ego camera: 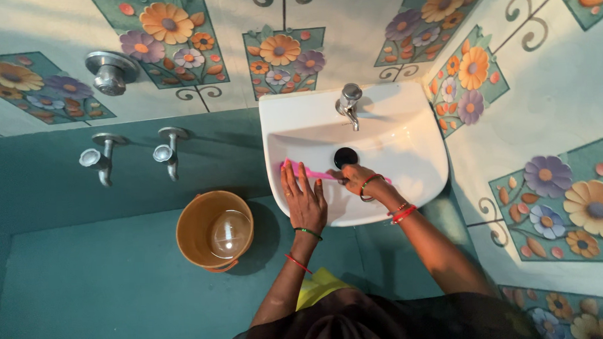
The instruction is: The person scrubs a white bathroom sink with a pink brush, rinses the brush under running water, and wipes the sink surface. The person repeats the scrubbing and rinsing cycle multiple times.
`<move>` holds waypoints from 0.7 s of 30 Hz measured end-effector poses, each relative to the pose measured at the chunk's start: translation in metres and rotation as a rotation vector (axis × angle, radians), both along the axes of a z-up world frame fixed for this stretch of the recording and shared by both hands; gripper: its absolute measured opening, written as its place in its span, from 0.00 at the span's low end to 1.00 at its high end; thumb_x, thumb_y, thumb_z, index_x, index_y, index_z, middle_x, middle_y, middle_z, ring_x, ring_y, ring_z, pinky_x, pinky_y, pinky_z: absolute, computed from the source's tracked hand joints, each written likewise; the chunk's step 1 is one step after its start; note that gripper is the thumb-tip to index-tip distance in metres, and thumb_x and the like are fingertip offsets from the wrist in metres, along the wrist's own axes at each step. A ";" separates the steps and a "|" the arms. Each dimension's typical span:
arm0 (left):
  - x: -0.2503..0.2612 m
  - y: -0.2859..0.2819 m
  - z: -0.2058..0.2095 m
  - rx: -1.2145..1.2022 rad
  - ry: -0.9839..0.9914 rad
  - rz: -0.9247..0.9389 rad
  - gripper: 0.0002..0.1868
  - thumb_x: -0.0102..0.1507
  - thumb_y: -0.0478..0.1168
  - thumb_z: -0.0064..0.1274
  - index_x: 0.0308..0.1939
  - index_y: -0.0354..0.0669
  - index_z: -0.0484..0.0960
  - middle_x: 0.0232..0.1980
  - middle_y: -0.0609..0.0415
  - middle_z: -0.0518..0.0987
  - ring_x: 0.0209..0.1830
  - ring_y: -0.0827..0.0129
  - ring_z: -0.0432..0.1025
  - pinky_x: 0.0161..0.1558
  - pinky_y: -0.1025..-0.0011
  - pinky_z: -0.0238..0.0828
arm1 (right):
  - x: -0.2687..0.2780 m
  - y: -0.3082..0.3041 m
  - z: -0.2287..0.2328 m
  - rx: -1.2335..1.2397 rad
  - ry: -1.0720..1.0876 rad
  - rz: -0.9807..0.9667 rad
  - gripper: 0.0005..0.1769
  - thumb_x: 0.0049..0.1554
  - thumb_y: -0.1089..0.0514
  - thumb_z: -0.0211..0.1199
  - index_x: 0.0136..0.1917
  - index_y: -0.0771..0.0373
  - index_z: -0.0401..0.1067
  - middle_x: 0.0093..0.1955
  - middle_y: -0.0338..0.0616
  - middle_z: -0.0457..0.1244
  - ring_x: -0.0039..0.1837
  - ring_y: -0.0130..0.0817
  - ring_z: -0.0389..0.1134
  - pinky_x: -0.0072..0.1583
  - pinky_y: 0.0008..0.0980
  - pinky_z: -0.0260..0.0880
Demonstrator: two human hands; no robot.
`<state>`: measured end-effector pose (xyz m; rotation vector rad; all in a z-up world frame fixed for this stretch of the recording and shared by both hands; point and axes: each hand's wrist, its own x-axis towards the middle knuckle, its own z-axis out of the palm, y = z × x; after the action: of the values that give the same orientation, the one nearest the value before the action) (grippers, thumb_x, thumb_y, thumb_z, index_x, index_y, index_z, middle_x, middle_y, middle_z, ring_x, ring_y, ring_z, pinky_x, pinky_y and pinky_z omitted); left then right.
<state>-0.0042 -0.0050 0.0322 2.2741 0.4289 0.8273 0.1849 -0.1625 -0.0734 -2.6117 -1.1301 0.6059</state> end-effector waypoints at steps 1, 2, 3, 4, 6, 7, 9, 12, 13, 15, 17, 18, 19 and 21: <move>-0.001 -0.001 -0.001 0.003 0.010 -0.004 0.31 0.70 0.43 0.47 0.74 0.34 0.60 0.80 0.35 0.52 0.81 0.39 0.46 0.77 0.48 0.46 | -0.006 -0.007 0.001 -0.045 0.054 0.010 0.11 0.62 0.58 0.59 0.56 0.60 0.77 0.50 0.55 0.70 0.53 0.52 0.73 0.54 0.46 0.72; -0.003 -0.001 -0.002 0.005 0.021 -0.007 0.31 0.70 0.43 0.47 0.75 0.34 0.60 0.80 0.35 0.52 0.81 0.39 0.46 0.77 0.48 0.46 | -0.013 -0.016 0.007 -0.090 0.109 0.020 0.12 0.62 0.57 0.59 0.56 0.60 0.78 0.49 0.54 0.70 0.51 0.52 0.73 0.54 0.46 0.72; -0.002 -0.001 -0.002 0.009 0.029 -0.010 0.31 0.71 0.44 0.46 0.75 0.34 0.60 0.80 0.35 0.52 0.81 0.39 0.46 0.78 0.48 0.45 | -0.021 -0.023 0.021 -0.132 0.162 0.031 0.12 0.62 0.56 0.59 0.55 0.60 0.79 0.48 0.54 0.70 0.50 0.52 0.73 0.54 0.46 0.72; -0.002 -0.001 -0.003 0.018 0.032 -0.017 0.31 0.71 0.44 0.46 0.75 0.33 0.60 0.80 0.35 0.52 0.81 0.38 0.45 0.78 0.47 0.44 | -0.029 -0.030 0.039 -0.144 0.203 0.044 0.15 0.60 0.57 0.57 0.60 0.56 0.75 0.48 0.54 0.70 0.50 0.53 0.72 0.54 0.47 0.71; -0.003 -0.002 -0.005 0.031 0.040 -0.028 0.31 0.72 0.45 0.45 0.74 0.32 0.60 0.80 0.35 0.52 0.81 0.38 0.45 0.78 0.46 0.43 | -0.047 -0.043 0.078 -0.173 0.287 0.070 0.26 0.58 0.59 0.54 0.70 0.46 0.68 0.47 0.54 0.69 0.48 0.54 0.71 0.54 0.49 0.69; -0.003 -0.002 -0.005 0.042 0.047 -0.027 0.30 0.72 0.45 0.45 0.74 0.32 0.60 0.80 0.35 0.53 0.81 0.38 0.45 0.78 0.46 0.42 | -0.054 -0.049 0.097 -0.180 0.288 0.077 0.26 0.58 0.58 0.55 0.70 0.46 0.68 0.47 0.54 0.70 0.49 0.54 0.71 0.55 0.49 0.68; -0.002 -0.003 -0.006 0.064 0.058 -0.026 0.30 0.72 0.45 0.44 0.74 0.31 0.60 0.79 0.35 0.53 0.81 0.39 0.45 0.78 0.46 0.41 | -0.059 -0.066 0.129 -0.193 0.291 0.089 0.27 0.57 0.55 0.55 0.71 0.44 0.68 0.47 0.54 0.71 0.50 0.53 0.71 0.55 0.49 0.68; -0.003 -0.001 -0.006 0.059 0.037 -0.013 0.29 0.71 0.46 0.44 0.72 0.31 0.62 0.79 0.35 0.55 0.81 0.40 0.47 0.79 0.46 0.41 | -0.060 -0.083 0.147 -0.488 0.211 -0.162 0.26 0.71 0.38 0.48 0.61 0.54 0.80 0.48 0.53 0.74 0.52 0.49 0.75 0.59 0.45 0.70; -0.003 -0.001 -0.006 0.059 0.043 -0.013 0.29 0.72 0.46 0.44 0.72 0.31 0.62 0.79 0.35 0.55 0.81 0.40 0.47 0.79 0.46 0.41 | -0.057 -0.091 0.149 -0.544 0.073 -0.093 0.21 0.63 0.51 0.49 0.66 0.47 0.74 0.53 0.50 0.71 0.55 0.49 0.73 0.58 0.48 0.71; -0.003 0.000 -0.006 0.059 0.056 -0.013 0.28 0.72 0.46 0.44 0.71 0.31 0.63 0.78 0.36 0.56 0.81 0.40 0.47 0.79 0.46 0.41 | -0.048 -0.107 0.151 -0.642 -0.107 -0.131 0.24 0.59 0.58 0.50 0.66 0.42 0.72 0.58 0.46 0.69 0.60 0.48 0.72 0.58 0.50 0.71; -0.002 0.001 -0.008 0.051 0.051 -0.023 0.28 0.72 0.46 0.44 0.71 0.31 0.64 0.79 0.36 0.55 0.81 0.41 0.47 0.79 0.46 0.41 | -0.039 -0.116 0.156 -0.709 -0.172 -0.345 0.17 0.62 0.55 0.52 0.59 0.45 0.77 0.57 0.43 0.71 0.61 0.45 0.73 0.60 0.48 0.69; -0.002 0.001 -0.009 0.046 0.051 -0.028 0.28 0.72 0.46 0.44 0.71 0.31 0.64 0.79 0.36 0.55 0.81 0.41 0.47 0.79 0.46 0.40 | -0.039 -0.122 0.159 -0.734 -0.198 -0.447 0.17 0.62 0.56 0.52 0.57 0.45 0.79 0.56 0.42 0.72 0.61 0.44 0.73 0.61 0.47 0.67; -0.002 0.002 -0.010 0.048 0.046 -0.024 0.27 0.72 0.46 0.44 0.70 0.31 0.64 0.79 0.36 0.55 0.81 0.41 0.47 0.79 0.46 0.41 | -0.044 -0.123 0.158 -0.719 -0.281 -0.456 0.16 0.62 0.56 0.53 0.55 0.46 0.80 0.55 0.43 0.72 0.60 0.44 0.73 0.61 0.47 0.67; -0.002 0.002 -0.011 0.051 0.033 -0.017 0.27 0.73 0.47 0.43 0.70 0.31 0.64 0.80 0.36 0.55 0.81 0.41 0.47 0.79 0.46 0.41 | -0.054 -0.124 0.159 -0.688 -0.449 -0.475 0.15 0.62 0.57 0.54 0.51 0.49 0.82 0.54 0.46 0.72 0.58 0.44 0.74 0.60 0.45 0.66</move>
<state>-0.0060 -0.0028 0.0213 2.3386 0.4070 0.8014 0.1310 -0.2869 0.0858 -3.5688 -0.3544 0.3431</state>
